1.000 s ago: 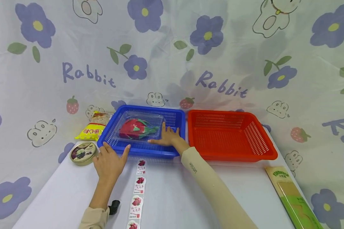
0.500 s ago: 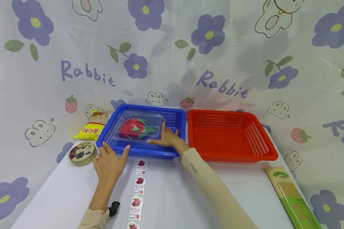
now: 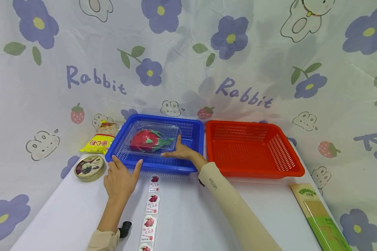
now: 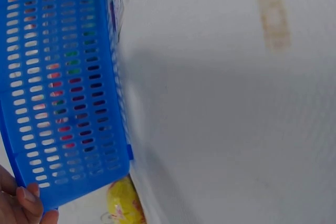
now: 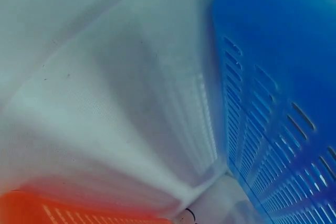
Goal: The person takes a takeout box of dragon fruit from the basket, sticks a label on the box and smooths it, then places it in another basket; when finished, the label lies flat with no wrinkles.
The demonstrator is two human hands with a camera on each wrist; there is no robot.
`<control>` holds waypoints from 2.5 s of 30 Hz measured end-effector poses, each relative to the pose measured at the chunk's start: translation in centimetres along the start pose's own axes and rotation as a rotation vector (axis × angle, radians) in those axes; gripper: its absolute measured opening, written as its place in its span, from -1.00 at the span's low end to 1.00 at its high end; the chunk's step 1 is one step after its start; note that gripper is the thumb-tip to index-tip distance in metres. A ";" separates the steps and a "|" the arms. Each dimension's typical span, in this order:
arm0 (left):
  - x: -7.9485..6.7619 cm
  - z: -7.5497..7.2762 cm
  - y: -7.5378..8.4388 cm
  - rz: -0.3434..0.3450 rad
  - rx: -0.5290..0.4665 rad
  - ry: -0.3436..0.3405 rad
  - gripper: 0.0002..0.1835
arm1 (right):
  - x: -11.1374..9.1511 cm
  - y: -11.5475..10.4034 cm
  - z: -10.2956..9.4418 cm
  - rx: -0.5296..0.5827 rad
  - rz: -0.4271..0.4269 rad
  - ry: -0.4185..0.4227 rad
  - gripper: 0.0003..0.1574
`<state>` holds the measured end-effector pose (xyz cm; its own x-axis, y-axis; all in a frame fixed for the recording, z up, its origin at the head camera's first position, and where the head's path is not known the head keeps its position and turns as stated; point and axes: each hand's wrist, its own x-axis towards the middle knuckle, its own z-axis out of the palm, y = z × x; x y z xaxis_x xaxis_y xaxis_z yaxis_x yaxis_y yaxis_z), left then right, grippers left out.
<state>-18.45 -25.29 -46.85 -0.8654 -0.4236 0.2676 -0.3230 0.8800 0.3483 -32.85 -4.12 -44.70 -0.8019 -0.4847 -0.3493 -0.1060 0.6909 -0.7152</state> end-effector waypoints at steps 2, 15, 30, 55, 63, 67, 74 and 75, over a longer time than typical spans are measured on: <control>0.0 0.0 0.0 -0.002 -0.006 -0.008 0.22 | 0.0 0.0 0.0 0.024 0.006 -0.006 0.62; 0.0 0.1 -0.1 -0.002 -0.019 -0.003 0.21 | 0.5 0.1 0.1 0.106 -0.001 0.012 0.61; -0.2 0.3 0.0 -0.003 -0.029 0.006 0.21 | 0.6 -0.1 0.4 0.198 -0.016 0.070 0.57; -0.3 0.5 0.0 -0.014 -0.044 0.007 0.20 | 0.9 -0.6 0.3 0.470 0.010 0.070 0.42; -0.3 0.5 0.0 -0.009 -0.045 0.019 0.19 | 0.7 -0.8 0.5 0.478 0.027 0.093 0.32; -0.3 0.6 0.0 -0.009 -0.046 0.024 0.19 | 0.7 -1.1 0.5 0.487 0.036 0.105 0.30; -0.3 0.6 0.0 -0.008 -0.053 0.025 0.19 | 0.9 -1.1 0.4 0.533 0.047 0.101 0.25; -0.3 0.7 0.0 -0.008 -0.053 0.026 0.19 | 0.9 -1.1 0.4 0.536 0.050 0.099 0.24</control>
<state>-18.42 -25.02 -47.53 -0.8525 -0.4365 0.2876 -0.3083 0.8642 0.3975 -33.23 -5.50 -44.49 -0.8523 -0.3879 -0.3508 0.2273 0.3293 -0.9165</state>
